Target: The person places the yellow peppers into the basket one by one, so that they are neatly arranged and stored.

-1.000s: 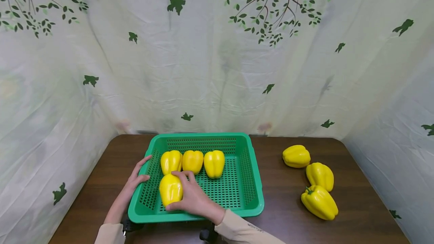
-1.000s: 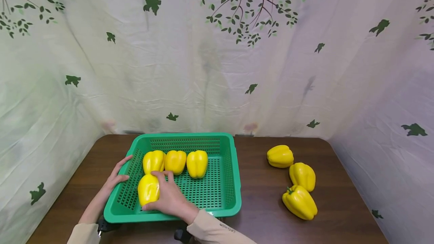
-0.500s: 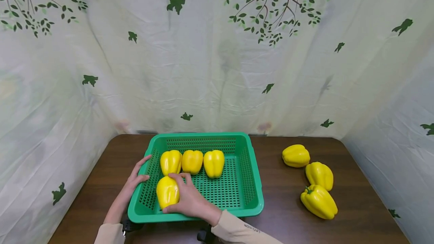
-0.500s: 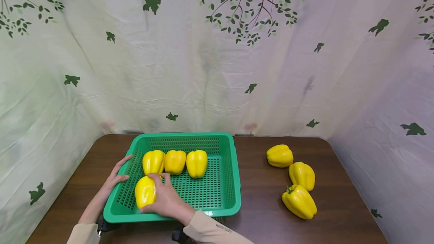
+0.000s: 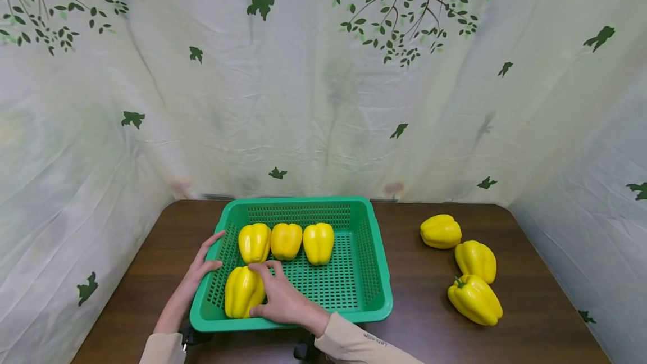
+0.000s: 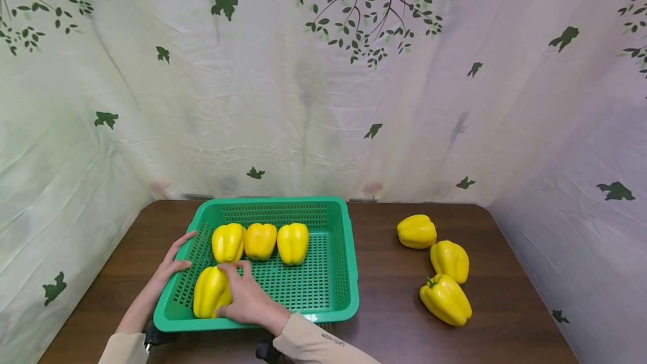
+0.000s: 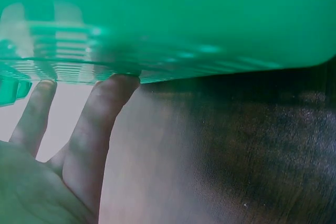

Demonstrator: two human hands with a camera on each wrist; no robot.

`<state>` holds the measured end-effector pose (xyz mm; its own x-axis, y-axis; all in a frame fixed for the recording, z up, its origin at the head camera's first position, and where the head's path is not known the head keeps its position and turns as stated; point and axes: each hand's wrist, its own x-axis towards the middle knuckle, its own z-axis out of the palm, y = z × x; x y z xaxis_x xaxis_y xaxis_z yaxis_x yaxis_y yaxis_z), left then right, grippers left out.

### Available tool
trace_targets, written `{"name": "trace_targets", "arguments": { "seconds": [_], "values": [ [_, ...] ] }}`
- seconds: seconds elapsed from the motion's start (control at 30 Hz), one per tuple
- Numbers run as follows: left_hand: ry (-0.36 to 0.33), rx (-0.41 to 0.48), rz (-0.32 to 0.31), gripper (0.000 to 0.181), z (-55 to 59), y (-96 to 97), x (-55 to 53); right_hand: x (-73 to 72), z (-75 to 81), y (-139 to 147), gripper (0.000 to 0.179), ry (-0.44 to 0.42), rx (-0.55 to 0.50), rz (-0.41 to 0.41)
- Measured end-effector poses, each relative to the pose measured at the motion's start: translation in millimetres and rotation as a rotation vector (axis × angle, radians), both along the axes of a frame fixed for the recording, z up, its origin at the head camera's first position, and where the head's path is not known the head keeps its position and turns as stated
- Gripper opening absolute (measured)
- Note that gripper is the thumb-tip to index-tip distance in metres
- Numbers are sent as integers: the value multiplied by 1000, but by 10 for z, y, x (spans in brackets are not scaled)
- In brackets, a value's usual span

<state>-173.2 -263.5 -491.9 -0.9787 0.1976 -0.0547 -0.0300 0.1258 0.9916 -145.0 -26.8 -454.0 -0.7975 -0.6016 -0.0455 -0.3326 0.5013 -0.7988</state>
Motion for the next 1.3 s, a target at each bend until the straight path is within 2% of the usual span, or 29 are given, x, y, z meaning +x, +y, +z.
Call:
{"name": "trace_targets", "arguments": {
  "seconds": [0.27,0.47,0.63,0.97,1.3],
  "values": [
    [9,3,-4,58,-1,-7,-3,-13,4,1,68,3,35,26],
    [59,15,-19,57,-26,-16,-18,-15,10,49,65,13,42,22],
    [86,23,-17,58,-26,-12,-23,-53,73,138,62,-5,19,6],
    [72,5,0,58,-25,-20,-32,-151,213,433,61,4,-40,-45],
    [76,4,-3,58,-27,-4,-28,-197,372,761,60,-24,-134,-98]
  ]
}}
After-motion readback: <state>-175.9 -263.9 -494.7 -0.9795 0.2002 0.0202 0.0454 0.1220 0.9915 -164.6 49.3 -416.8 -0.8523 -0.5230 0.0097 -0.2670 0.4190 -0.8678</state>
